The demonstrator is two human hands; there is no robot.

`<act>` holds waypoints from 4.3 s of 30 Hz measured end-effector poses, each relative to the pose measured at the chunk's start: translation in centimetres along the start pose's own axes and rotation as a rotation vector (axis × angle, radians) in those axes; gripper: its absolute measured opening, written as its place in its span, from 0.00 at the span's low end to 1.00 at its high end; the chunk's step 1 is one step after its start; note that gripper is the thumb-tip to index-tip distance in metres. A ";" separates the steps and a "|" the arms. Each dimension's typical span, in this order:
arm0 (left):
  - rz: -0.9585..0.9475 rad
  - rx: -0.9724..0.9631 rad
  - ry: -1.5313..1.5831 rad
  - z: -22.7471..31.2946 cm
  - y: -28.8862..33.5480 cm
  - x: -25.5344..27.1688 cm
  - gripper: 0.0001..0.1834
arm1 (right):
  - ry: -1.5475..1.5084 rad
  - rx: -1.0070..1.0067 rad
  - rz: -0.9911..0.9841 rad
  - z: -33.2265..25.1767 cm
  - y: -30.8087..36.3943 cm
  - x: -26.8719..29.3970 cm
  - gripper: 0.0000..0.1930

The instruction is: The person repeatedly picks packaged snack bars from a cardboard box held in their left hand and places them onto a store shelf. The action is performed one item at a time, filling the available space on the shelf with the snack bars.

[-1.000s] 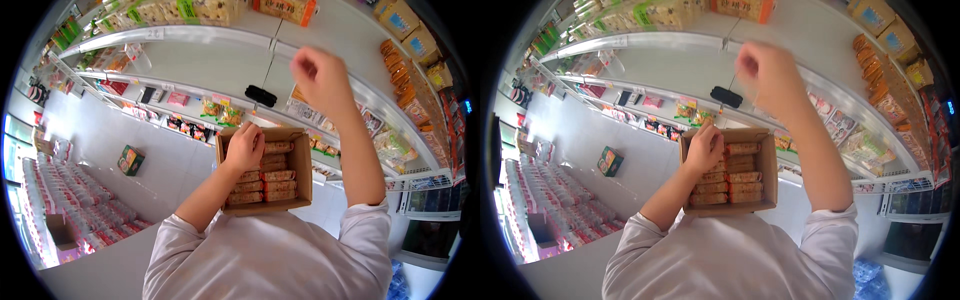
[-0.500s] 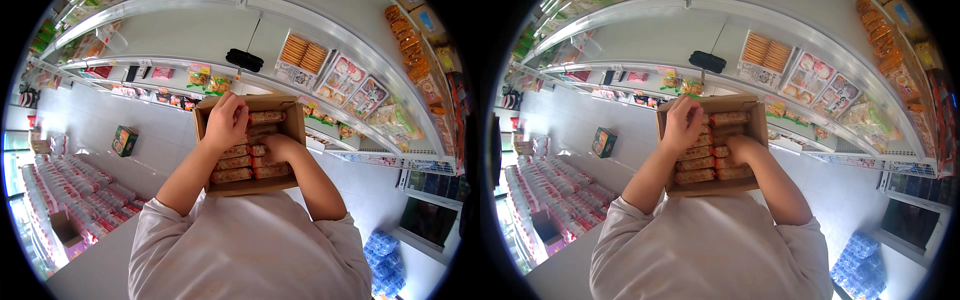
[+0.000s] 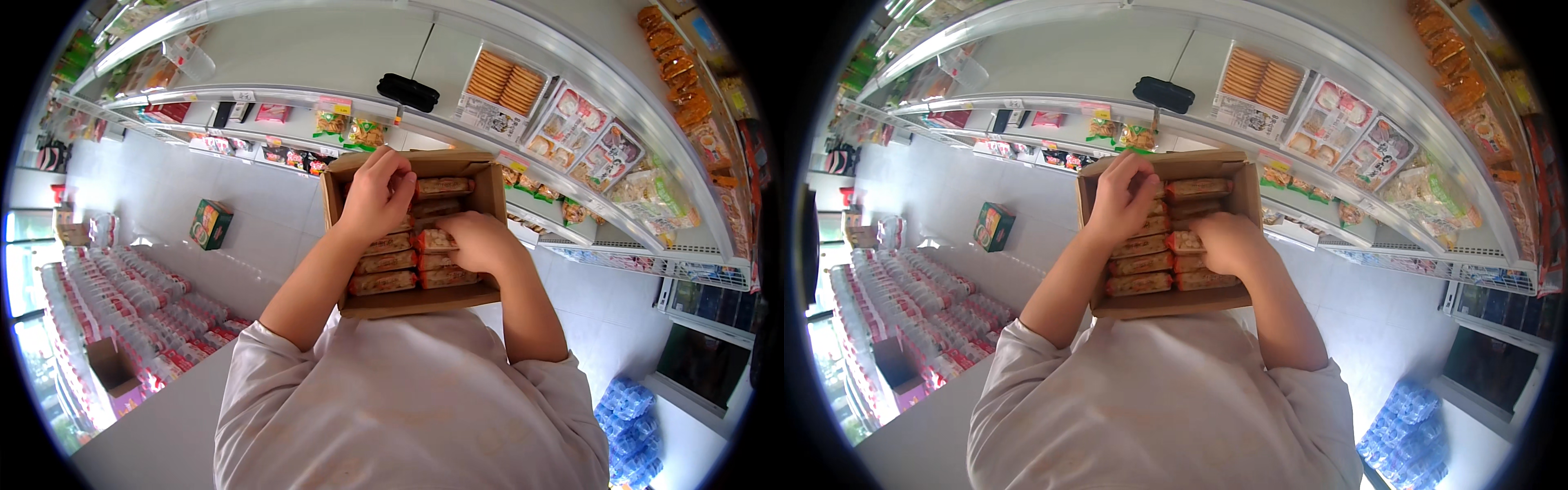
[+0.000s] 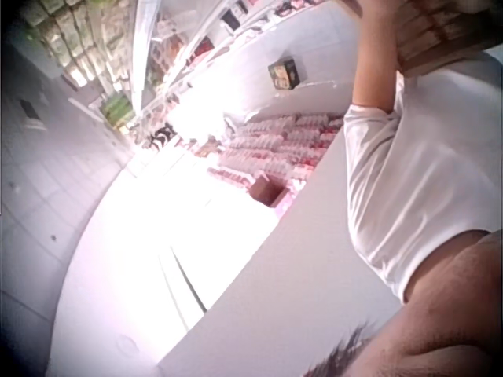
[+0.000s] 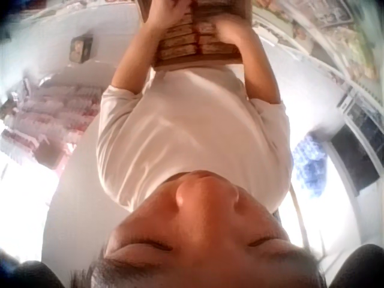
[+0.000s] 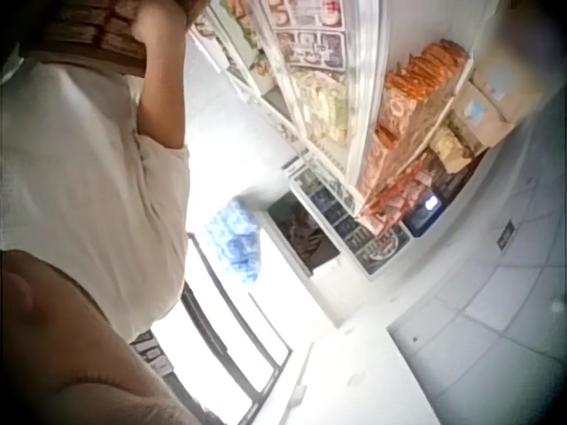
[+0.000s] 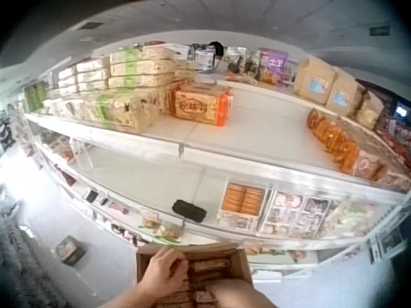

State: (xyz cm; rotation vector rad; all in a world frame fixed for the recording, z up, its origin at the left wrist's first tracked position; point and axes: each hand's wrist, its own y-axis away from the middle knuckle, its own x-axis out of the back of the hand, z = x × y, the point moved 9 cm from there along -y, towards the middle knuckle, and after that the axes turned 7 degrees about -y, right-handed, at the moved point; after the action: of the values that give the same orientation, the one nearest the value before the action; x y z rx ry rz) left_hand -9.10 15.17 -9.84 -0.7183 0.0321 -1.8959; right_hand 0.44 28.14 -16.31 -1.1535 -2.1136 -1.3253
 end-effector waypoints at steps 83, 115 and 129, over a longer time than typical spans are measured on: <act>-0.012 0.417 0.663 -6.7 1.1 -1.6 0.20 | -0.863 0.268 0.998 1.1 4.3 7.3 0.11; -0.009 0.527 0.503 -5.3 1.2 -0.8 0.24 | -0.319 0.234 1.196 0.6 5.3 6.4 0.14; 0.031 0.086 0.111 -0.5 0.7 0.4 0.21 | -0.784 0.027 1.108 4.6 3.5 5.1 0.21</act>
State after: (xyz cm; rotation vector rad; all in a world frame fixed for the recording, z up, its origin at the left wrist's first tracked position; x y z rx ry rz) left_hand -8.89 14.41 -10.30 -0.5510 0.0310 -1.8938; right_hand 0.75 35.16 -13.06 -2.5505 -1.3186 -0.3177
